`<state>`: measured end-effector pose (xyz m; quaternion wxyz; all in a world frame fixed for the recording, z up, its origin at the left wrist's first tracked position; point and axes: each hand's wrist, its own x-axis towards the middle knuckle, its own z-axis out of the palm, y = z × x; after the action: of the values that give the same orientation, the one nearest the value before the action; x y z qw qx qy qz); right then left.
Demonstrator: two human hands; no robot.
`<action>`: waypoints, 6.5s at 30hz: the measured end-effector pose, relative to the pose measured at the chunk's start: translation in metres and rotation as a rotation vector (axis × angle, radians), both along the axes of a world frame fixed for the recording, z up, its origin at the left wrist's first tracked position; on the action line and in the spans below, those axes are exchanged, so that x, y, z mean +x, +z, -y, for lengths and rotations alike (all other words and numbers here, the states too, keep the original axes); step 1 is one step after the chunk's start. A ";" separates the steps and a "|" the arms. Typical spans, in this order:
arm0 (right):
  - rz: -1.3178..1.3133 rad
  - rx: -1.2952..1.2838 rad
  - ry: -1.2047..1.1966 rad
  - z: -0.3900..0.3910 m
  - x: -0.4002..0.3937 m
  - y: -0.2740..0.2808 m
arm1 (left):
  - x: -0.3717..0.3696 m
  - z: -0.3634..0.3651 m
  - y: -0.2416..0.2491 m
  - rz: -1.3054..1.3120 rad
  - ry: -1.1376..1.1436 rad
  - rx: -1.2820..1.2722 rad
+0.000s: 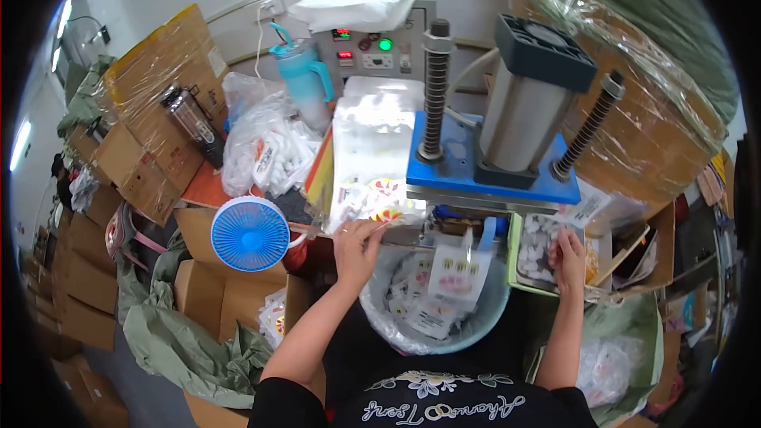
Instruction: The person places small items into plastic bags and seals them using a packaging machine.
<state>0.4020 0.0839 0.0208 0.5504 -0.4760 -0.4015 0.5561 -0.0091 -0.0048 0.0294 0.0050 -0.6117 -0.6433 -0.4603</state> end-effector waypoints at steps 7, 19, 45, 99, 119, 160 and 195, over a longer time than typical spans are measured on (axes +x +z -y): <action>0.277 0.155 0.023 0.026 -0.048 0.026 | 0.057 0.045 0.011 0.995 -0.332 -0.307; 0.577 0.347 0.287 0.061 -0.137 0.036 | 0.089 0.059 -0.054 0.922 -0.326 -0.428; 1.293 0.528 0.084 -0.004 -0.041 -0.029 | 0.084 -0.033 -0.024 0.894 -0.423 -0.436; 0.748 0.321 0.636 0.071 -0.122 0.040 | 0.069 0.066 -0.052 0.772 -0.531 -0.668; -1.146 -0.228 0.465 0.021 -0.018 -0.004 | 0.105 -0.021 -0.011 1.444 -0.366 -0.698; 0.046 0.068 0.277 0.036 -0.068 0.031 | 0.106 0.004 -0.014 1.143 -0.377 -0.619; 0.687 0.388 0.411 0.072 -0.125 0.054 | 0.084 0.059 -0.033 0.739 -0.367 -0.432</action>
<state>0.2765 0.0121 0.0748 0.3420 -0.4317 -0.7443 0.3778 0.0746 -0.0637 -0.0040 -0.4338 -0.4973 -0.5642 -0.4961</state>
